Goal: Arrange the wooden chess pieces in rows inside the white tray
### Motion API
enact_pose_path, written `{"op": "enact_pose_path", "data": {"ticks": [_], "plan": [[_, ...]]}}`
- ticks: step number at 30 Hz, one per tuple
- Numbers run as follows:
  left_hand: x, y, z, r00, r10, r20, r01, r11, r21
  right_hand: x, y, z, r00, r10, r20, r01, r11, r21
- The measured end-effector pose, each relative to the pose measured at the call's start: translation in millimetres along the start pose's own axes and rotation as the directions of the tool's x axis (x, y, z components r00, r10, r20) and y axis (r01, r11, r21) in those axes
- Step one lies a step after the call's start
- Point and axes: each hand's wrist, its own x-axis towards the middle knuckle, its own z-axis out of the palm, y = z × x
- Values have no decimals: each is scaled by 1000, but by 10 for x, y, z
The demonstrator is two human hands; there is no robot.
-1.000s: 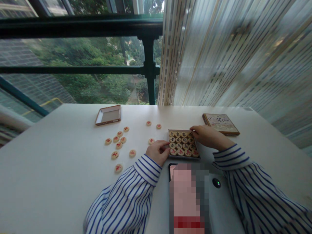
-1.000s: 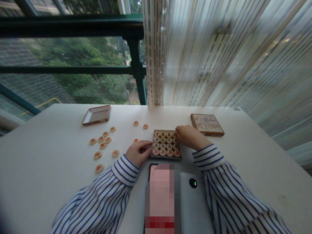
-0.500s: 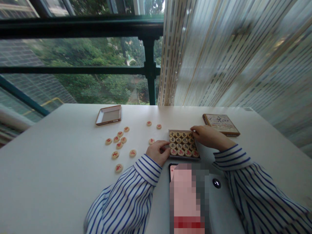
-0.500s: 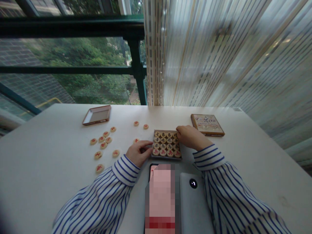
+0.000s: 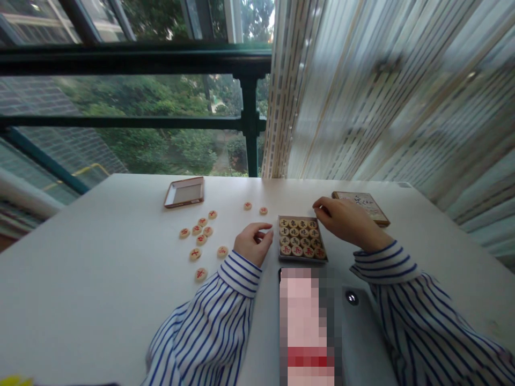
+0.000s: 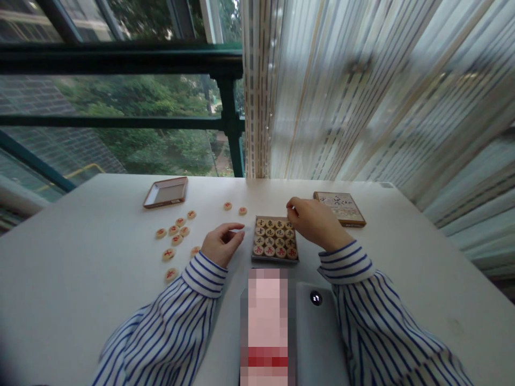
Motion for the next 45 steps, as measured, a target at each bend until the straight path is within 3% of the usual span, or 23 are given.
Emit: {"op": "enact_pose_path", "data": {"ticks": [6, 11, 20, 30, 37, 45], "plan": [[42, 2, -51, 999, 14, -36, -16, 998, -62, -105, -128, -120, 992, -76, -100, 81, 996, 48], [-4, 92, -155, 999, 51, 10, -51, 998, -33, -200, -247, -172, 980, -144, -135, 158, 982, 107], [-121, 188, -600, 982, 179, 57, -185, 973, 135, -265, -571, -140, 941, -331, -67, 337, 928, 157], [141, -45, -1069, 984, 134, -118, -111, 978, 179, -27, -900, -246, 902, -430, -25, 428, 886, 181], [444, -226, -1311, 989, 63, -133, -32, 974, 223, 252, -1136, -168, 876, -482, -9, 469, 848, 247], [536, -561, -1428, 988, 41, -148, 18, 926, 376, 540, -1424, 11, 845, -534, 31, 518, 830, 206]]}}
